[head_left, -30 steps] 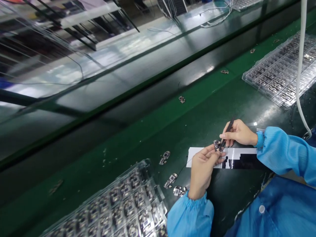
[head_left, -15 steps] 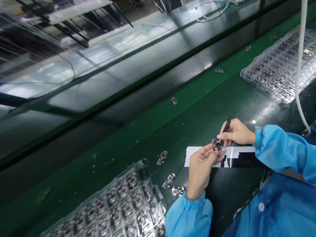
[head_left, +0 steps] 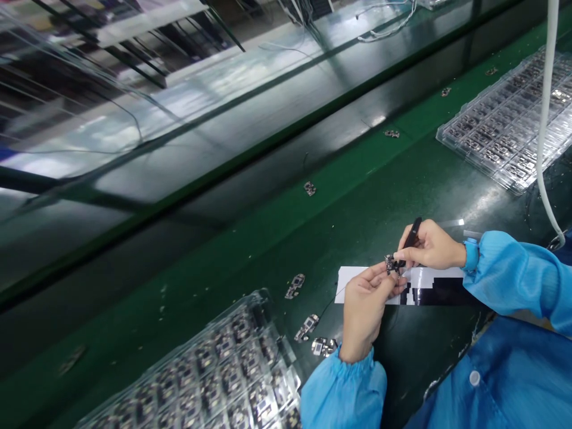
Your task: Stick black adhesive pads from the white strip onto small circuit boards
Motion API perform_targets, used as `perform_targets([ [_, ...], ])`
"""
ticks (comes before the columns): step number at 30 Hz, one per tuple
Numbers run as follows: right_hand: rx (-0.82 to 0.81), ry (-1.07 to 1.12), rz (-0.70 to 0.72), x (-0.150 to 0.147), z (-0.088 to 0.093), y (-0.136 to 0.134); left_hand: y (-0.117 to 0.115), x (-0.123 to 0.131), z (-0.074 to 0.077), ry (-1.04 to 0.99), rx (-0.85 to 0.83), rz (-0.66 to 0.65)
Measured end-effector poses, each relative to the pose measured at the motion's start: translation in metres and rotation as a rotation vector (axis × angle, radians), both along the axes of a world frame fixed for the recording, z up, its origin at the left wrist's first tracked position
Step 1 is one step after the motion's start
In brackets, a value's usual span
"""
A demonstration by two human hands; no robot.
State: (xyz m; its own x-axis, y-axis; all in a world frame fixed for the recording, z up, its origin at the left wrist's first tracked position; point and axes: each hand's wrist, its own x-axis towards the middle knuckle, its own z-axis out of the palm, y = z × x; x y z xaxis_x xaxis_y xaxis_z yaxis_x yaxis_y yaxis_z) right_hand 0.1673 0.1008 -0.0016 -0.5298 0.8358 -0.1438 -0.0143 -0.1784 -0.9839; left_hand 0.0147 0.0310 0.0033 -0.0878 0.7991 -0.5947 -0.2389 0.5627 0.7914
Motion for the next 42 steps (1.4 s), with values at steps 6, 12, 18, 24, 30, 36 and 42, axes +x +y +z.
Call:
perform_targets([
  [6,0.316,-0.041,0.025,0.0043,0.0023,-0.0031,0.0017,0.0002,0.0020,-0.037,0.001,0.005],
  [12,0.224,-0.024,0.028,0.0048,0.0035,-0.0032,0.0008,-0.0011,0.0041,-0.056,0.003,0.008],
  [18,0.090,0.032,0.019,0.0043,0.0031,-0.0020,0.0001,-0.0010,0.0047,-0.063,0.005,0.025],
  [24,0.076,0.037,0.024,0.0037,0.0036,-0.0005,0.0007,-0.0011,0.0034,-0.061,0.007,0.016],
  [30,0.086,0.013,0.029,0.0034,0.0026,-0.0006,0.0007,-0.0013,0.0024,-0.050,0.006,0.008],
  [36,0.130,-0.011,0.041,0.0041,0.0022,-0.0008,0.0004,-0.0006,0.0036,-0.033,0.002,0.011],
  [42,0.316,-0.053,0.045,0.0047,0.0006,-0.0034,0.0014,0.0013,0.0049,-0.035,0.001,0.011],
])
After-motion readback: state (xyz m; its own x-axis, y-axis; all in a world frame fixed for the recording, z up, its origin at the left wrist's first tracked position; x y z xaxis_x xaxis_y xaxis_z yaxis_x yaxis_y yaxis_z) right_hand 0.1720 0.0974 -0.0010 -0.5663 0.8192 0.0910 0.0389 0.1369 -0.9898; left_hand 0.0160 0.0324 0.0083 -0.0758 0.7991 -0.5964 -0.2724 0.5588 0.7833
